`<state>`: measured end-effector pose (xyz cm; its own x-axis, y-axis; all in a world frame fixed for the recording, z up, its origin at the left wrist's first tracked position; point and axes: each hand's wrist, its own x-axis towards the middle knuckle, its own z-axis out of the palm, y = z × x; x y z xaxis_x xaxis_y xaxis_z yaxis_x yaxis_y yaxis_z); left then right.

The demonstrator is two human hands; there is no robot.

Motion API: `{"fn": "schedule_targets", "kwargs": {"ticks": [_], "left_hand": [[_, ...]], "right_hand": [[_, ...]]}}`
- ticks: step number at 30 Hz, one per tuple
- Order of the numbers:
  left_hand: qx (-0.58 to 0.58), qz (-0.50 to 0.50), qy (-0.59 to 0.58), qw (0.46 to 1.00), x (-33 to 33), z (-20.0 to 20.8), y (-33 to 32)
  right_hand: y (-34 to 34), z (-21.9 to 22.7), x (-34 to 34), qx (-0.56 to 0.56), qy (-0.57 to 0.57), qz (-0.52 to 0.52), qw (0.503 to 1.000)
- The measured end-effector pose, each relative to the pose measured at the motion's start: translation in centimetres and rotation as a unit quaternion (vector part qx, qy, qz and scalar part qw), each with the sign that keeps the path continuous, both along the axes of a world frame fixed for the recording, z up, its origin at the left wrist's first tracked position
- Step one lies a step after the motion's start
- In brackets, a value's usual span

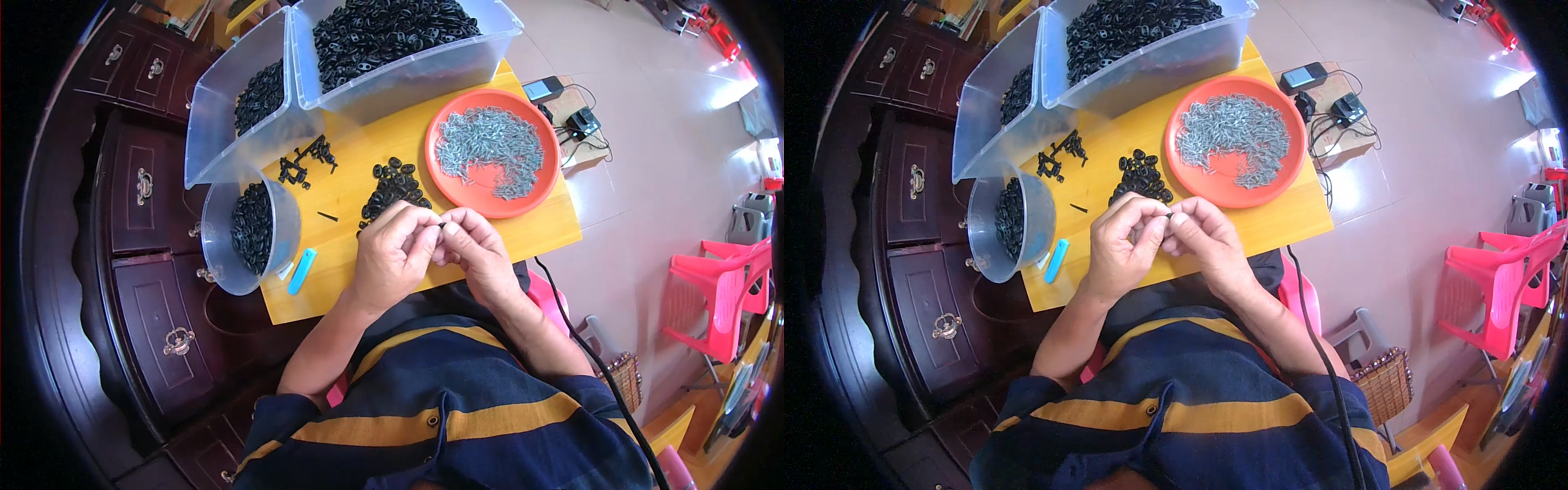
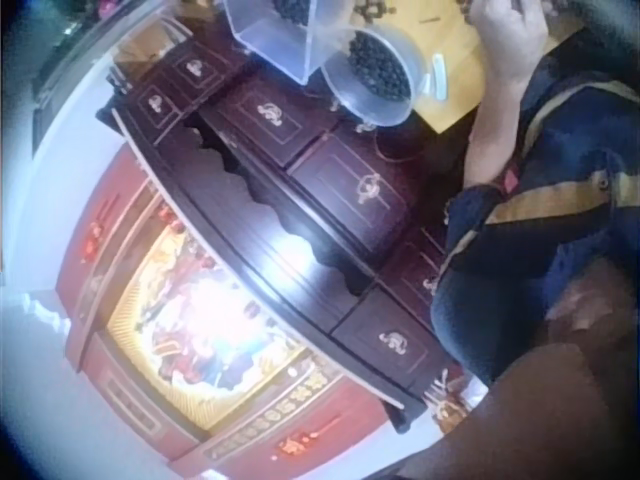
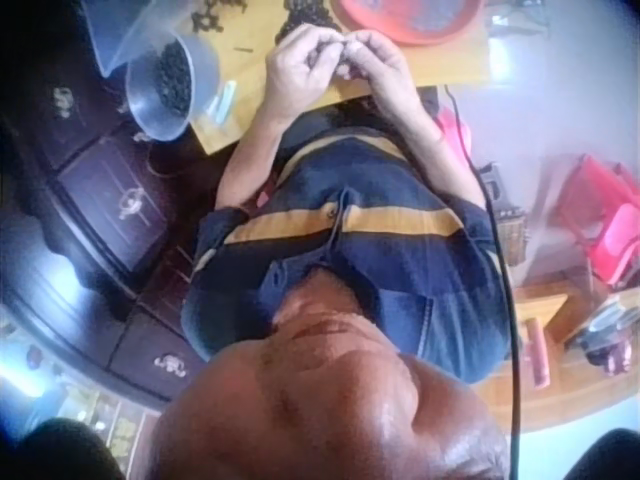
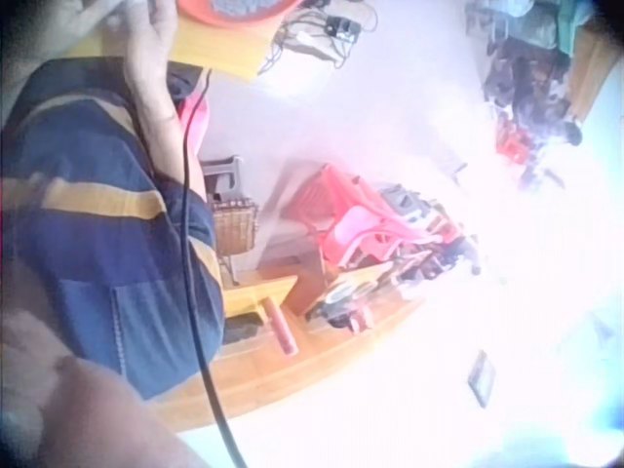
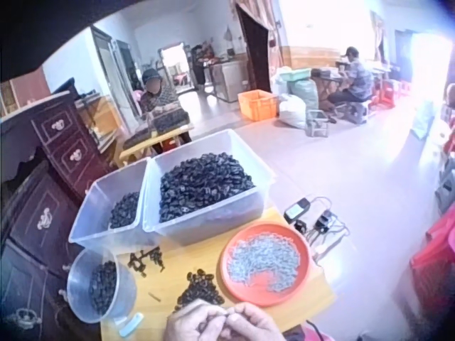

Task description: The person assembles plastic cord locks by fitting the inner and outer plastic components together by hand.

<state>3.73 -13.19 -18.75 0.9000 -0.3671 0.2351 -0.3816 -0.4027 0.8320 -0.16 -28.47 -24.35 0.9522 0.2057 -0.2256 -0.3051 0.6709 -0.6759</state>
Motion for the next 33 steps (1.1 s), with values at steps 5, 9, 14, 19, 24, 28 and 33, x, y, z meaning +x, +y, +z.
{"fn": "schedule_targets", "kwargs": {"ticks": [5,9,14,19,24,28,33], "left_hand": [[-0.031,-0.087,0.063,0.994,2.1,1.3,-0.8],[0.076,-0.032,-0.020,0.996,5.3,0.0,-2.4],[0.162,-0.093,-0.125,0.974,8.0,-2.8,-5.2],[0.250,-0.128,-0.191,0.941,8.9,-4.3,-6.8],[0.263,-0.126,-0.232,0.928,9.3,-4.9,-7.0],[0.325,-0.176,-0.271,0.889,10.1,-4.7,-7.3],[0.383,-0.219,-0.300,0.846,11.1,-3.8,-7.8]], "right_hand": [[-0.5,-0.7,-0.1,0.034,-0.034,-0.046,0.998],[0.0,0.5,-0.8,-0.029,0.005,-0.002,1.000],[1.7,-0.2,-1.8,-0.076,-0.034,0.053,0.995],[1.9,-0.3,-2.3,-0.168,-0.077,0.039,0.982],[1.8,-0.3,-2.2,-0.203,-0.108,0.028,0.973],[1.6,-1.0,-2.4,-0.212,-0.110,0.049,0.970],[1.1,-1.9,-3.8,-0.223,-0.129,0.045,0.965]]}}
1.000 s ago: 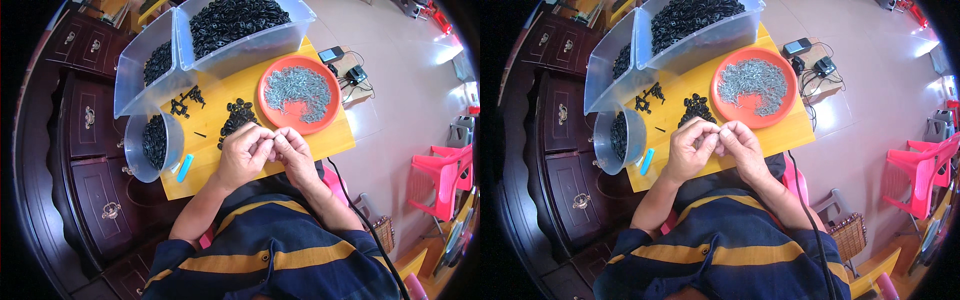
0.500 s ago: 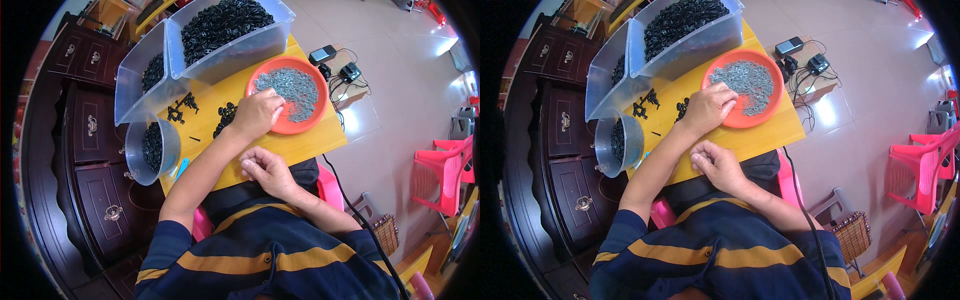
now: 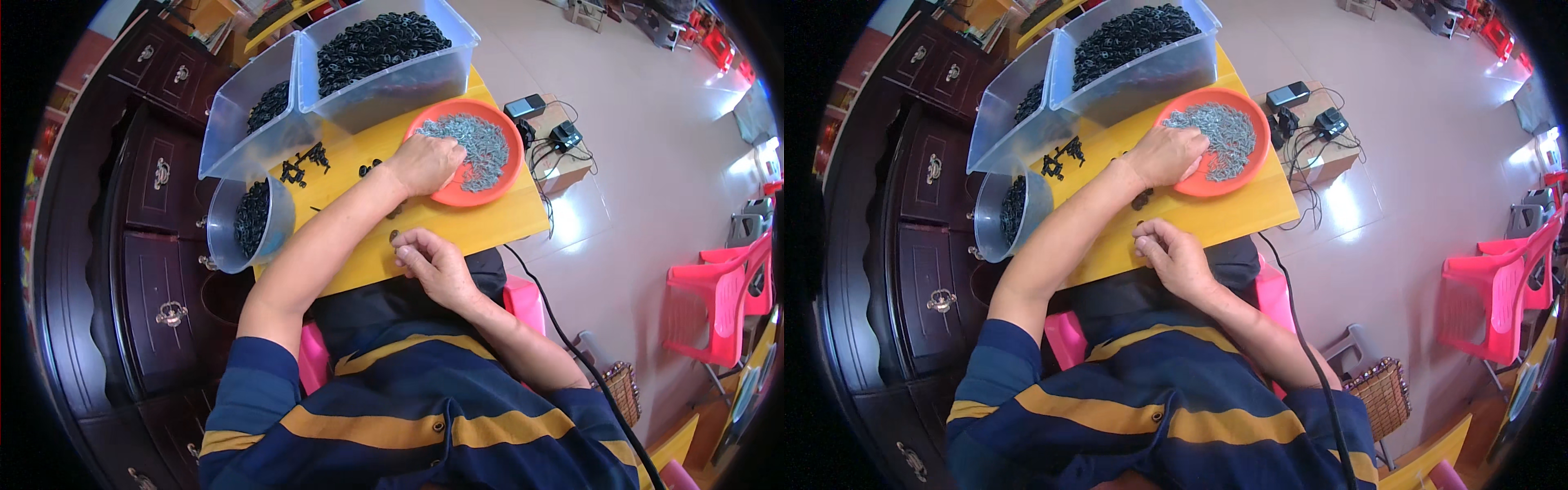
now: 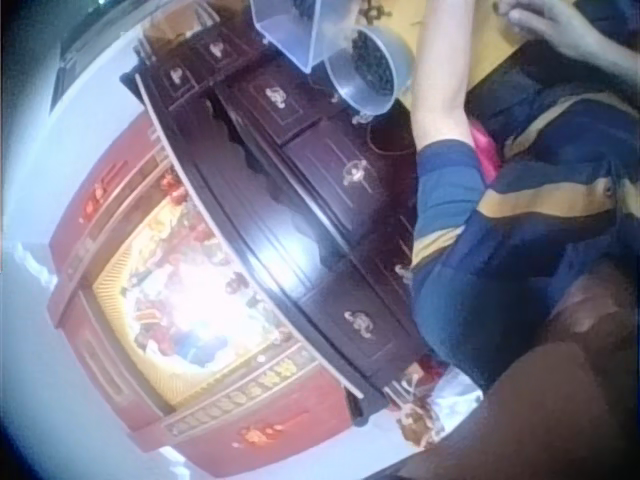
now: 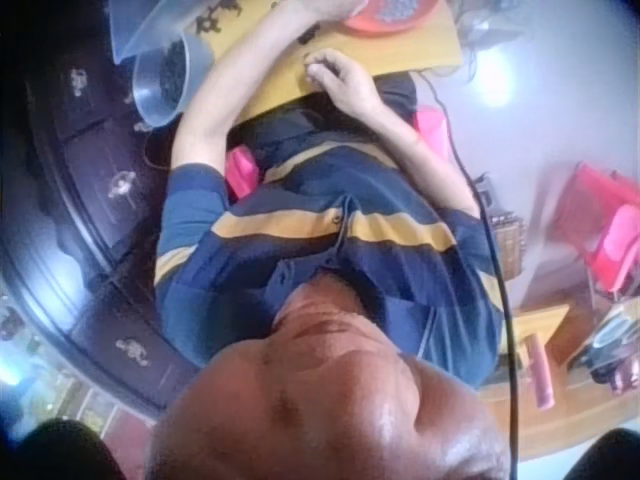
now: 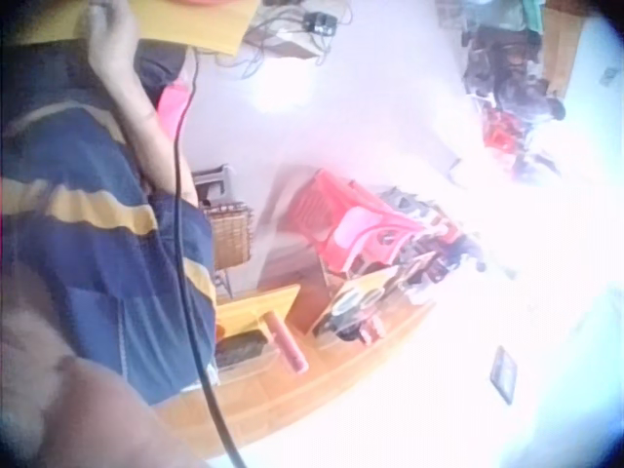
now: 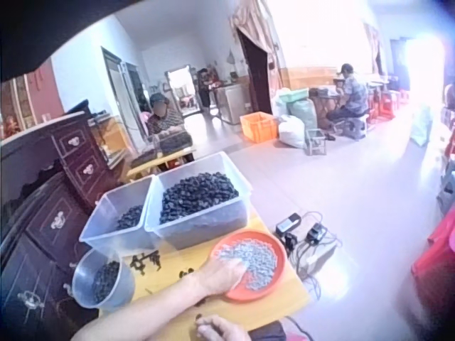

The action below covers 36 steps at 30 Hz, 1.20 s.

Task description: The person assembles plastic cord locks by fitting the inner and outer plastic components together by hand.

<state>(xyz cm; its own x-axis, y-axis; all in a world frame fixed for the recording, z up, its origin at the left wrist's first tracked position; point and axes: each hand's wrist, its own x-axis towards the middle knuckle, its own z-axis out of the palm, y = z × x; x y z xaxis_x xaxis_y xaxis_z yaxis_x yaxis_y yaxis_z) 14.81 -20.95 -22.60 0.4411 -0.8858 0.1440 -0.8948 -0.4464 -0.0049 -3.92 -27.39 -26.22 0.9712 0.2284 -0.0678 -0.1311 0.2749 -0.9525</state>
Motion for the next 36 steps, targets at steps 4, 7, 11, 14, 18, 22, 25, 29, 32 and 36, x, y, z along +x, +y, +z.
{"fn": "schedule_targets", "kwargs": {"ticks": [4,7,11,14,18,22,25,29,32,36], "left_hand": [[-0.033,0.034,0.028,0.998,-0.7,1.0,0.1],[-0.179,0.084,0.053,0.979,-1.9,1.6,0.4],[-0.283,0.098,0.076,0.951,-3.0,1.9,0.4],[-0.313,0.127,0.116,0.934,-3.6,2.0,0.5],[-0.351,0.166,0.203,0.899,-4.0,1.4,1.6],[-0.389,0.197,0.326,0.839,-5.0,1.0,3.6],[-0.437,0.203,0.439,0.758,-7.7,2.4,4.4],[-0.453,0.222,0.470,0.724,-11.1,3.2,6.8],[-0.439,0.232,0.441,0.748,-14.1,3.5,7.8],[-0.408,0.249,0.339,0.810,-16.9,3.6,8.7]], "right_hand": [[-0.2,0.0,-1.0,0.009,-0.019,-0.047,0.999],[-0.3,0.3,-1.0,0.021,-0.034,-0.060,0.997],[-0.7,1.1,-0.9,0.082,0.006,-0.056,0.995],[-1.2,1.1,-0.8,0.085,0.005,-0.073,0.994],[-1.3,1.5,-0.8,0.089,0.021,-0.081,0.993],[-1.6,1.0,-0.5,0.107,0.019,-0.073,0.991],[-1.9,1.4,-0.6,0.109,0.017,-0.080,0.991],[-1.9,1.7,-0.4,0.107,0.026,-0.068,0.992],[-2.1,1.4,-0.2,0.102,0.032,-0.061,0.992],[-1.5,1.1,-0.2,0.093,0.041,-0.036,0.994]]}}
